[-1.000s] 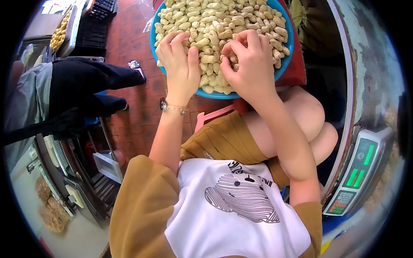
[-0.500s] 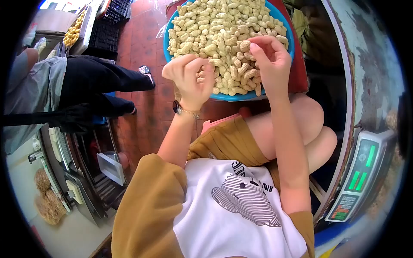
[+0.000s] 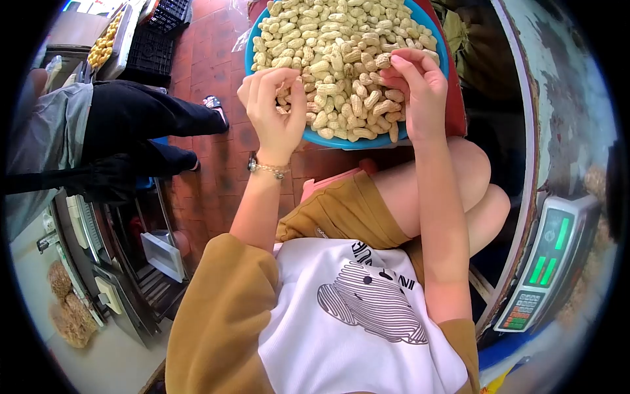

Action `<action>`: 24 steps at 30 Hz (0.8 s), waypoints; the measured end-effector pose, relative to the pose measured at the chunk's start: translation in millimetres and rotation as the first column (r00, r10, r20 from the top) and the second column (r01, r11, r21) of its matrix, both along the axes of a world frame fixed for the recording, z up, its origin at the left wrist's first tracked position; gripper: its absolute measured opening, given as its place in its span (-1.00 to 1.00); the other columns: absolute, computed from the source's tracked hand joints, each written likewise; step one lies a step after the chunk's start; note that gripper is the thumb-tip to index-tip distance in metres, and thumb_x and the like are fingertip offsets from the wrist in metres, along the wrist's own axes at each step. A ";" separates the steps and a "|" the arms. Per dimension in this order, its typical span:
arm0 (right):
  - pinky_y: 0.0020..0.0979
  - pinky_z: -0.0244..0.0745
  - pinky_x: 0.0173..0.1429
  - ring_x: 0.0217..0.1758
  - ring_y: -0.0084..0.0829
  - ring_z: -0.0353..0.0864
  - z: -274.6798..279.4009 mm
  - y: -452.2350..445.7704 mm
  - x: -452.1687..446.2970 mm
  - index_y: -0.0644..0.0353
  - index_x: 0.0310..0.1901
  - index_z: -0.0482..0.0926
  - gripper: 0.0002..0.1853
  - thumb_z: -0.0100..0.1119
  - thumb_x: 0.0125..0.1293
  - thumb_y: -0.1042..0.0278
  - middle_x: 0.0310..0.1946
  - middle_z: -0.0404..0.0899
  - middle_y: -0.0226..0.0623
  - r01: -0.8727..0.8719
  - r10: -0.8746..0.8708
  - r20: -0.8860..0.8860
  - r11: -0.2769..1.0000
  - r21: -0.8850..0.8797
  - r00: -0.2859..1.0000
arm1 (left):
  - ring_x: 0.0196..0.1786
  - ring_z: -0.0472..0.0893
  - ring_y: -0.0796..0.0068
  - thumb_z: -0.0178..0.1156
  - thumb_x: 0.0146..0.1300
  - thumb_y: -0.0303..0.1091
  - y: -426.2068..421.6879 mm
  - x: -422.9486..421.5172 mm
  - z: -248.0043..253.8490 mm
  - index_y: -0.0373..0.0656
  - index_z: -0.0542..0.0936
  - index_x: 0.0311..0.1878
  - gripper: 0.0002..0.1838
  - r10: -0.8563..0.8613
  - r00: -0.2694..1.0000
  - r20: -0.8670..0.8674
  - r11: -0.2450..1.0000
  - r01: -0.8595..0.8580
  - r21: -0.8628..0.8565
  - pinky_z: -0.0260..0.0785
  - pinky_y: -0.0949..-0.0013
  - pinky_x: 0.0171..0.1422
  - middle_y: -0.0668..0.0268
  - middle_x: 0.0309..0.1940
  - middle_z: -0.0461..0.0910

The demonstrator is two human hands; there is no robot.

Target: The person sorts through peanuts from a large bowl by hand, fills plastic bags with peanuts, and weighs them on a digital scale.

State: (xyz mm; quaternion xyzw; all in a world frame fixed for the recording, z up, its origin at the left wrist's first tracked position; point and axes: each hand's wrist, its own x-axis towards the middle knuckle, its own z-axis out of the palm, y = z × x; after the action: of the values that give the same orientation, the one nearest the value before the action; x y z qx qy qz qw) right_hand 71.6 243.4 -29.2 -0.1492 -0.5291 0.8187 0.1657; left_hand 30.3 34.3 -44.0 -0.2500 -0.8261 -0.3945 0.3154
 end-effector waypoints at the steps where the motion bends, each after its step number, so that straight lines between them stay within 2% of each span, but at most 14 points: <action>1: -0.56 0.61 -0.16 -0.32 -0.59 0.67 0.6 -1.1 -0.1 0.28 -0.16 0.62 -0.88 0.29 0.30 0.48 -0.29 0.67 -0.36 0.006 -0.006 -0.006 1.000 0.030 1.000 | -0.19 0.53 0.36 0.32 0.16 -0.47 0.8 -0.6 4.5 -0.13 0.63 -0.21 -0.87 -0.022 1.000 0.018 0.999 0.023 -0.033 0.30 0.29 0.00 0.32 -0.29 0.62; 5: -0.57 0.60 -0.14 -0.28 -0.60 0.66 -2.2 -2.6 -2.0 0.27 -0.15 0.63 -0.87 0.31 0.29 0.47 -0.27 0.68 -0.37 0.026 -0.022 -0.038 0.994 0.105 0.999 | -0.19 0.57 0.34 0.31 0.18 -0.43 6.6 -5.0 19.1 -0.09 0.68 -0.20 -0.88 -0.122 0.988 0.091 0.959 0.141 -0.245 0.31 0.29 -0.01 0.38 -0.30 0.65; 8: -0.57 0.60 -0.13 -0.25 -0.59 0.66 -5.1 0.7 -1.4 0.27 -0.13 0.64 -0.85 0.30 0.30 0.47 -0.25 0.68 -0.36 0.029 -0.028 -0.014 0.996 0.086 1.000 | -0.18 0.58 0.33 0.26 0.22 -0.43 11.0 -8.5 25.9 -0.07 0.69 -0.20 -0.90 -0.124 0.982 0.143 0.943 0.162 -0.292 0.32 0.28 -0.01 0.38 -0.29 0.66; 9: -0.57 0.59 -0.12 -0.25 -0.59 0.66 -5.5 2.5 -1.2 0.27 -0.12 0.65 -0.85 0.30 0.31 0.47 -0.25 0.68 -0.36 0.029 -0.029 0.000 0.997 0.075 1.000 | -0.22 0.58 0.34 0.24 0.24 -0.43 12.3 -10.0 28.6 -0.08 0.69 -0.20 -0.90 -0.126 0.986 0.107 0.945 0.152 -0.291 0.32 0.28 -0.01 0.36 -0.32 0.65; 12: -0.56 0.59 -0.09 -0.24 -0.57 0.66 -5.6 6.2 -2.1 0.29 -0.09 0.66 -0.83 0.30 0.32 0.45 -0.24 0.69 -0.36 0.013 -0.013 -0.004 1.000 -0.029 1.000 | -0.26 0.58 0.33 0.26 0.23 -0.43 16.1 -6.9 44.1 -0.09 0.70 -0.17 -0.87 -0.123 0.980 0.156 0.945 0.164 -0.284 0.35 0.28 -0.04 0.35 -0.35 0.65; 15: -0.55 0.58 -0.09 -0.24 -0.57 0.67 1.5 4.2 -2.3 0.28 -0.10 0.67 -0.83 0.31 0.32 0.43 -0.24 0.70 -0.36 -0.047 0.042 -0.052 0.994 -0.098 0.998 | -0.28 0.57 0.34 0.35 0.14 -0.43 29.6 -2.0 50.8 -0.09 0.68 -0.16 -0.83 -0.176 0.963 0.202 0.968 0.207 -0.143 0.38 0.29 -0.10 0.38 -0.36 0.65; 19: -0.56 0.57 -0.09 -0.25 -0.59 0.66 4.5 0.9 0.1 0.25 -0.11 0.70 -0.85 0.31 0.33 0.43 -0.24 0.71 -0.37 -0.153 0.147 -0.079 0.985 -0.078 0.986 | -0.33 0.56 0.36 0.44 0.06 -0.40 53.7 8.5 55.3 -0.09 0.69 -0.18 -0.77 -0.227 0.927 0.299 0.972 0.236 0.009 0.41 0.31 -0.13 0.39 -0.36 0.67; 22: -0.55 0.57 -0.08 -0.25 -0.59 0.66 5.6 4.9 3.2 0.26 -0.10 0.70 -0.84 0.32 0.32 0.44 -0.24 0.72 -0.37 -0.250 0.230 -0.147 0.958 -0.138 0.962 | -0.36 0.56 0.38 0.47 0.03 -0.38 62.5 13.4 56.9 -0.10 0.70 -0.18 -0.74 -0.215 0.929 0.300 0.976 0.209 0.054 0.40 0.33 -0.15 0.38 -0.35 0.68; 24: -0.52 0.58 -0.03 -0.22 -0.56 0.68 9.1 10.0 5.2 0.28 -0.06 0.70 -0.80 0.25 0.38 0.38 -0.20 0.72 -0.31 -0.293 0.269 -0.148 0.941 -0.171 0.952 | -0.36 0.57 0.41 0.47 0.03 -0.41 63.4 14.3 59.1 -0.11 0.71 -0.17 -0.75 -0.227 0.921 0.318 0.973 0.201 0.112 0.43 0.34 -0.16 0.36 -0.36 0.68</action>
State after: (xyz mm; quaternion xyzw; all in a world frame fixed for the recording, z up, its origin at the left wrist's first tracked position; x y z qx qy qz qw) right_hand 76.8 253.4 -20.2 -0.0370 -0.4528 0.8886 0.0638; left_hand 44.6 97.8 15.2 -0.2573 -0.8189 -0.4941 0.1379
